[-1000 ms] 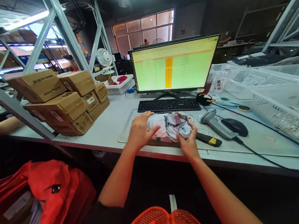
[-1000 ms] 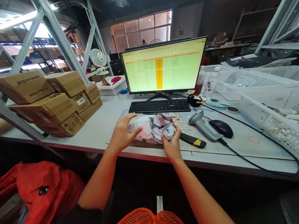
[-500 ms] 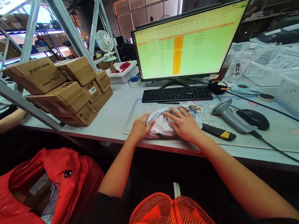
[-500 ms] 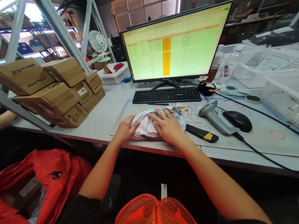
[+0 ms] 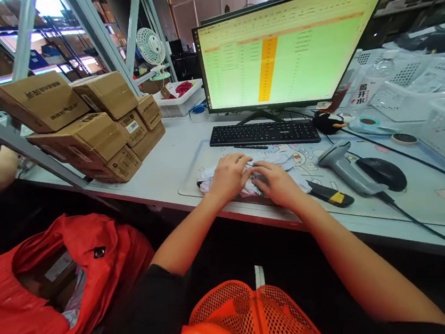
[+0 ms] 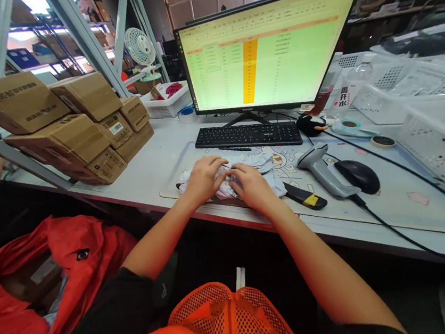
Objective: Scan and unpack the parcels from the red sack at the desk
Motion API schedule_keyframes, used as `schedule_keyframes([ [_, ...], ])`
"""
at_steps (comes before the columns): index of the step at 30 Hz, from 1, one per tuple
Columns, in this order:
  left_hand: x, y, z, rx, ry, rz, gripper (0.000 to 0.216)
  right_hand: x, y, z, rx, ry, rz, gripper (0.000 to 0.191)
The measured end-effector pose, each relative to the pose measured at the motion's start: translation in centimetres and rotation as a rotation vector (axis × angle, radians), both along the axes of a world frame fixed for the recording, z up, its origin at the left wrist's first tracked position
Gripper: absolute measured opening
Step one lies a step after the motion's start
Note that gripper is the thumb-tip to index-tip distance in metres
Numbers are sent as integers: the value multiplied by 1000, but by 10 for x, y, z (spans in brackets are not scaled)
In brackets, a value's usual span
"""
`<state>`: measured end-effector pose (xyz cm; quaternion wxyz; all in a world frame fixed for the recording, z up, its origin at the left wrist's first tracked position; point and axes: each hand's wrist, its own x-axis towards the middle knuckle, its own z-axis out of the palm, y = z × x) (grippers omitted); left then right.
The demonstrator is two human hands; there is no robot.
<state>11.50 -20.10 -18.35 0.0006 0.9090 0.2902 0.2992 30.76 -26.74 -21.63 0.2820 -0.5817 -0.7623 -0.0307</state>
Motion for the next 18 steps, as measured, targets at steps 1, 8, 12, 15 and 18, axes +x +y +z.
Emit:
schedule_keyframes([
  [1,5,0,-8,-17,31,-3,32,2,1,-3,-54,-18,-2,45],
  [8,5,-6,-58,-102,144,22,74,13,-16,-20,-294,-116,-81,77],
  [12,5,-8,-58,-143,154,23,88,31,-30,11,-315,146,6,70],
  [15,6,-8,-58,-146,136,31,94,72,-43,44,-182,346,-270,52],
  [18,6,-9,-58,-146,126,17,95,116,-46,56,-252,105,-811,57],
])
